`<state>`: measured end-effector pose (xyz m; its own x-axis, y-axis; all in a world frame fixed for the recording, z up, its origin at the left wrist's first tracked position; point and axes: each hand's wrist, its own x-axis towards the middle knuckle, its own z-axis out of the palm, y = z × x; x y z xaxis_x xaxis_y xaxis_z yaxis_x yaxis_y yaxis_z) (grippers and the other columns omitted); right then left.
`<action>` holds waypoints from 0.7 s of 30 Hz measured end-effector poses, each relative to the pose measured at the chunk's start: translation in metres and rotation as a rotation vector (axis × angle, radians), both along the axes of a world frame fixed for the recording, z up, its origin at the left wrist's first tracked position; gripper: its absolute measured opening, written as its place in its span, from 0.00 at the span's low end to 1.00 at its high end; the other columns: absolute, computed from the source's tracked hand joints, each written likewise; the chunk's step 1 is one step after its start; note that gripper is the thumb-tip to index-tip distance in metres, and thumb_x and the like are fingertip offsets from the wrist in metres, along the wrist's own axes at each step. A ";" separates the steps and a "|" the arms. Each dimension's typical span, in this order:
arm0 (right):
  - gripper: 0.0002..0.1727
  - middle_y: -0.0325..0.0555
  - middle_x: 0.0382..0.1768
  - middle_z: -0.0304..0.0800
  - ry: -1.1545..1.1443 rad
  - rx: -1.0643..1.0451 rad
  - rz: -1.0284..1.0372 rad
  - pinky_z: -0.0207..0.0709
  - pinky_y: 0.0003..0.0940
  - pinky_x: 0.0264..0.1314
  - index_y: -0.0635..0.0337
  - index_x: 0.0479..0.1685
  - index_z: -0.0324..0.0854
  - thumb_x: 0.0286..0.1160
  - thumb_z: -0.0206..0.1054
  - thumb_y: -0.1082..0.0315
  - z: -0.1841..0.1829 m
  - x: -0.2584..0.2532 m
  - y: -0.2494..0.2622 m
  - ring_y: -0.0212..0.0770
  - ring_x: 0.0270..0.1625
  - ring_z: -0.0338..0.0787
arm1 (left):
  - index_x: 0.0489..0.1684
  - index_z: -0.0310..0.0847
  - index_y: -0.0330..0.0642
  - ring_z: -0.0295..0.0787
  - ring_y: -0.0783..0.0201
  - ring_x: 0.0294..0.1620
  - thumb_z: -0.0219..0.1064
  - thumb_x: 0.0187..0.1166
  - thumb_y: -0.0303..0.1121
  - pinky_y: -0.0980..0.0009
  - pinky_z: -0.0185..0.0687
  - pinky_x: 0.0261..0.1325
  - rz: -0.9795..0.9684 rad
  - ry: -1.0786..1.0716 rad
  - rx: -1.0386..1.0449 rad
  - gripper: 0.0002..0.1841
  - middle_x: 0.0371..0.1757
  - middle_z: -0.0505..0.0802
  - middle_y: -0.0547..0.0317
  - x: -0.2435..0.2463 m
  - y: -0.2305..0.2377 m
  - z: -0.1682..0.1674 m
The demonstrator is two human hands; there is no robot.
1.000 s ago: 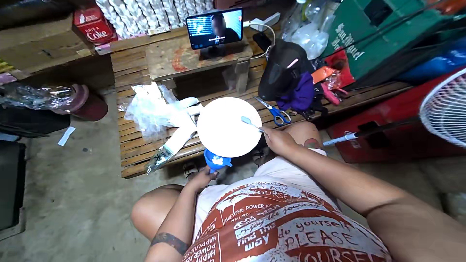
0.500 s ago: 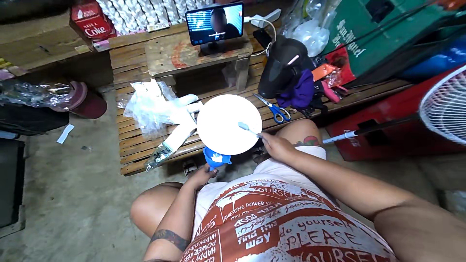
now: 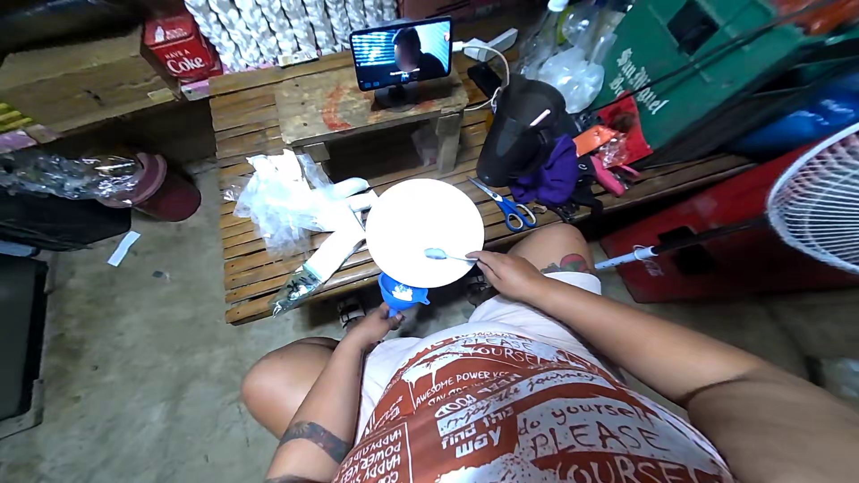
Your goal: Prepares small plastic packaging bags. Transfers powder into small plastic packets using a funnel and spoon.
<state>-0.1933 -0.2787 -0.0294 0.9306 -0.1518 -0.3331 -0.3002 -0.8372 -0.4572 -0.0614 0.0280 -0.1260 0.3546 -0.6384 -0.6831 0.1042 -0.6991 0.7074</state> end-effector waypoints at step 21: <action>0.25 0.63 0.62 0.89 0.047 -0.210 -0.236 0.78 0.71 0.62 0.48 0.84 0.72 0.93 0.47 0.66 0.002 0.037 -0.009 0.69 0.63 0.89 | 0.83 0.63 0.38 0.87 0.61 0.60 0.58 0.91 0.36 0.62 0.81 0.68 -0.010 0.004 -0.019 0.25 0.65 0.86 0.44 0.001 -0.002 -0.003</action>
